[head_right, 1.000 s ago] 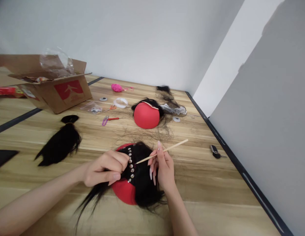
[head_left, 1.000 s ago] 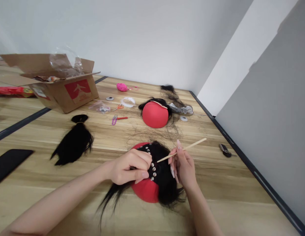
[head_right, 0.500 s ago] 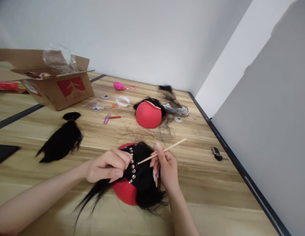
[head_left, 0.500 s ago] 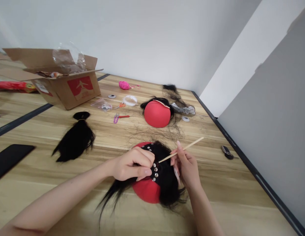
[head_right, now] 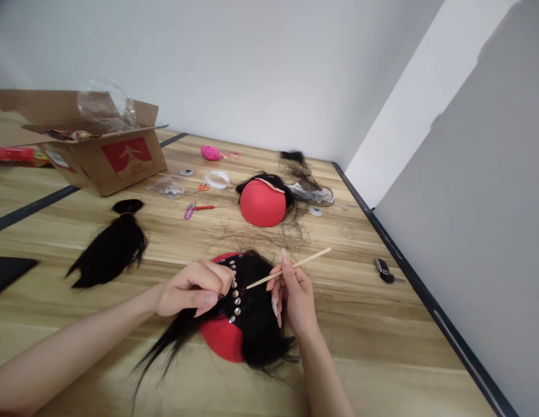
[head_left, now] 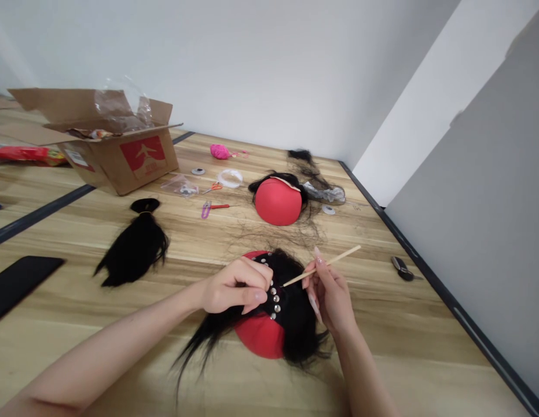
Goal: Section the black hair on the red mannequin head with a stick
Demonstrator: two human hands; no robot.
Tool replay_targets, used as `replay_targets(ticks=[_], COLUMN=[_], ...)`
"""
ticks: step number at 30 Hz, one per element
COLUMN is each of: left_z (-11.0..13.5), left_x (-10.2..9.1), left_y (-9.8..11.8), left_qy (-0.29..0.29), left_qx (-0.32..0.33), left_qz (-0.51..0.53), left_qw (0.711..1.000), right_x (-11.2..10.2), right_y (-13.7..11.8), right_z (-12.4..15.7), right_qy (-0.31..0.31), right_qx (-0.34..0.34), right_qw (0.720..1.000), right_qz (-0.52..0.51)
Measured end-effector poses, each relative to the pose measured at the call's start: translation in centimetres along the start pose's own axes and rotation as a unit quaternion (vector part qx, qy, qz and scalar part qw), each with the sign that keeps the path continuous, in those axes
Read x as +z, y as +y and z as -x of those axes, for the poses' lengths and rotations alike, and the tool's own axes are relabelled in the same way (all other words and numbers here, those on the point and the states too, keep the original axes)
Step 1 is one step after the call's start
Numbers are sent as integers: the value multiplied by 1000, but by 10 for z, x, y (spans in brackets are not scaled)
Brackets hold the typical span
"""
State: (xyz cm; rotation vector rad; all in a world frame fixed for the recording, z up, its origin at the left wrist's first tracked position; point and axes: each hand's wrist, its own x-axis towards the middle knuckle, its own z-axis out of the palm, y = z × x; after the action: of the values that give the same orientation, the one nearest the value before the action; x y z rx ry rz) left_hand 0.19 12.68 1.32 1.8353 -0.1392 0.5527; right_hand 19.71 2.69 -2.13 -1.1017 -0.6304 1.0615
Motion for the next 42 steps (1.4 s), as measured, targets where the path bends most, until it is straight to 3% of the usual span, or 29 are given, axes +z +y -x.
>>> replay_targets(ticks=[10,15,30,42], left_z=[5,5,4,4], left_x=[-2,0,0,-1], left_y=[-14,-16,-12,-13], left_qy=[65,75,70,74], left_qx=[-16,-15,-29,-31], left_qz=[97,127,124,109], left_qw=[993,989,989,991], right_x=[0,2,0,-3], right_y=[-1,0,0,1], right_z=[5,5,10,7], right_qy=[-59,-47,-50,-68], right_qx=[-37,-56,-84,-84], right_qw=[998,997,988,991], right_qz=[-1,17,118,73])
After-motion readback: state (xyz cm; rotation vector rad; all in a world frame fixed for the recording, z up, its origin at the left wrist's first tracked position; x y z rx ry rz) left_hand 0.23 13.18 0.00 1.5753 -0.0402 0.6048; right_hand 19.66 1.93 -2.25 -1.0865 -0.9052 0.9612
